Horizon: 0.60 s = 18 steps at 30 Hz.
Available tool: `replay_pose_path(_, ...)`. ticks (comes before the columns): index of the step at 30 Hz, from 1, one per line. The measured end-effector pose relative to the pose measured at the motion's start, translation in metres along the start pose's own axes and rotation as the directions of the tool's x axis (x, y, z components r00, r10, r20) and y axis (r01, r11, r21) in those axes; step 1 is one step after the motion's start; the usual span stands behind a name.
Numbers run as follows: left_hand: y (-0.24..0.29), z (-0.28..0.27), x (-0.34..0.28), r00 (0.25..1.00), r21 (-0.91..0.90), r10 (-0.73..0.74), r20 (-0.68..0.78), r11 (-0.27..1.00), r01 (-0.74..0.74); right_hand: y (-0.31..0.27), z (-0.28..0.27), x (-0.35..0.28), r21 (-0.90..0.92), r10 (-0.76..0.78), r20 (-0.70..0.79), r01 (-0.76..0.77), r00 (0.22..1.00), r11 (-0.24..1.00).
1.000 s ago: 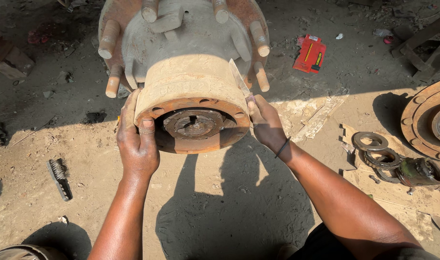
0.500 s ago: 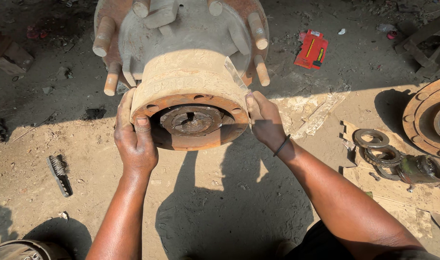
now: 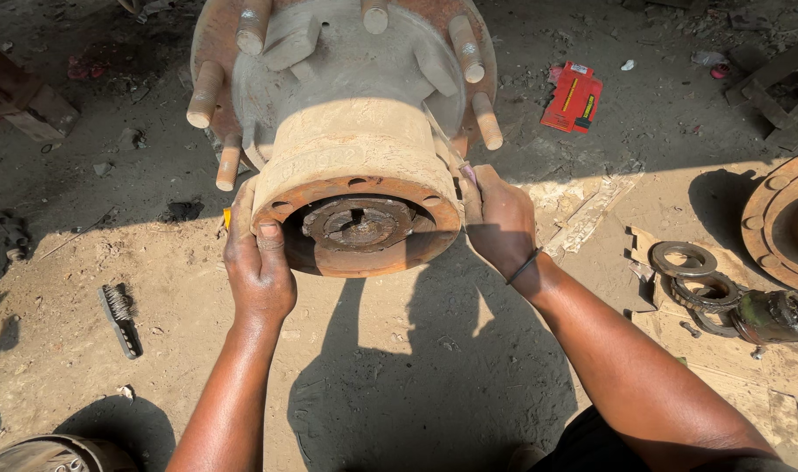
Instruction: The person uses a metal scraper to remove rust and debris from the surface of a large cylindrical mechanical part. They hold the part steady with one hand while scraping with the other, working around the circumference.
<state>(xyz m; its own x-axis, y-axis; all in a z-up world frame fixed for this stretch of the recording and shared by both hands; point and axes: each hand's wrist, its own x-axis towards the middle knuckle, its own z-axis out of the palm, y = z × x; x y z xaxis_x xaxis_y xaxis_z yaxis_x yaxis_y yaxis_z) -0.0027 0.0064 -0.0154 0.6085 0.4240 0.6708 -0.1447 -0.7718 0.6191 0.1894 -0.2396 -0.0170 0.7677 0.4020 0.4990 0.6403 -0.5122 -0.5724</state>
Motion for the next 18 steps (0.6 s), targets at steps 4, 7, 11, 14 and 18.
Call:
replay_pose_path(4,-0.003,0.0022,-0.0049,1.0,-0.041,-0.024,0.004,0.999,0.024,0.0032,-0.0027,-0.0041,-0.076,-0.074,-0.03,0.072,0.997,0.994)
replay_pose_path(7,-0.0031,0.0013,-0.0054,1.0,-0.008,0.005,-0.009,1.0,-0.005,0.001,-0.005,-0.0039,-0.139,0.023,0.052,-0.016,0.998,0.99)
replay_pose_path(11,-0.0038,0.0031,-0.0042,1.0,-0.039,0.008,-0.011,0.999,-0.009,-0.0034,-0.007,-0.0015,-0.005,-0.018,-0.023,0.018,1.0,1.0)
replay_pose_path(14,-0.0029,0.0027,-0.0044,1.0,-0.062,-0.021,-0.009,0.998,0.02,-0.0058,-0.0048,-0.0033,-0.12,-0.06,-0.046,0.054,0.997,0.991)
replay_pose_path(18,-0.0019,0.0007,-0.0025,1.0,-0.017,-0.024,0.003,1.0,0.024,-0.0042,-0.0003,-0.0048,0.017,-0.028,-0.036,0.029,0.999,0.999)
